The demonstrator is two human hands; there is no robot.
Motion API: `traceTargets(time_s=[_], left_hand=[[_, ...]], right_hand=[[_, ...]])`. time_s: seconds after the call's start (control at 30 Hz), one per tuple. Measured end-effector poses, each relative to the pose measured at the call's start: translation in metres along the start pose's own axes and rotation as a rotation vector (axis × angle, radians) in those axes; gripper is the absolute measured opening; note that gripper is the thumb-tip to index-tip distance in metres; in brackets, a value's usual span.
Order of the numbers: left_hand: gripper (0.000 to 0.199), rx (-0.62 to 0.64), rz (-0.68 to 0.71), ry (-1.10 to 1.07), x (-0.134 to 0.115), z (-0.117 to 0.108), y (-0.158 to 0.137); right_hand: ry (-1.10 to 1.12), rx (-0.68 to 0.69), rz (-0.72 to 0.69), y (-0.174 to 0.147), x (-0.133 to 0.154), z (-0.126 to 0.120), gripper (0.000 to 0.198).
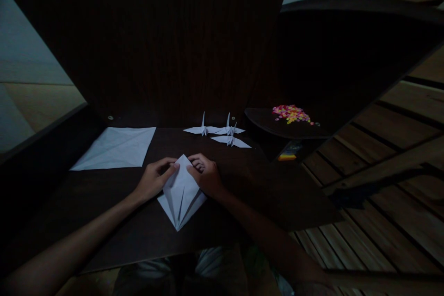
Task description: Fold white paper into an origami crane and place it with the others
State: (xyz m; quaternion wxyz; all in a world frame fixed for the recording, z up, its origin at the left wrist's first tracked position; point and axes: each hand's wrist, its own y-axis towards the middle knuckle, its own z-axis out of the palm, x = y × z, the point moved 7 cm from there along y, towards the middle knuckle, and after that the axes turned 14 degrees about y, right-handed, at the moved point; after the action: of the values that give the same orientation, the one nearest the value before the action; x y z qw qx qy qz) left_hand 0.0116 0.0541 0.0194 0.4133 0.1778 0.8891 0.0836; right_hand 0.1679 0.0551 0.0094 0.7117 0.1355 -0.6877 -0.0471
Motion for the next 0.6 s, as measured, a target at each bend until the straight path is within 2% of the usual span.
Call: traceTargets(time_s=[0.27,0.6], left_hand=[[0.025,0.023,0.054,0.057,-0.0092,0.0015,-0.0041],[0.029,0.053,-0.029,-0.082,-0.0003,0.0038,-0.0033]], right_hand=[[0.002,-0.011,-0.015,-0.0012,0.0038,0.0013,0.014],[-0.117,0.076,-0.127,-0.0075,0.0056,0.009,0.014]])
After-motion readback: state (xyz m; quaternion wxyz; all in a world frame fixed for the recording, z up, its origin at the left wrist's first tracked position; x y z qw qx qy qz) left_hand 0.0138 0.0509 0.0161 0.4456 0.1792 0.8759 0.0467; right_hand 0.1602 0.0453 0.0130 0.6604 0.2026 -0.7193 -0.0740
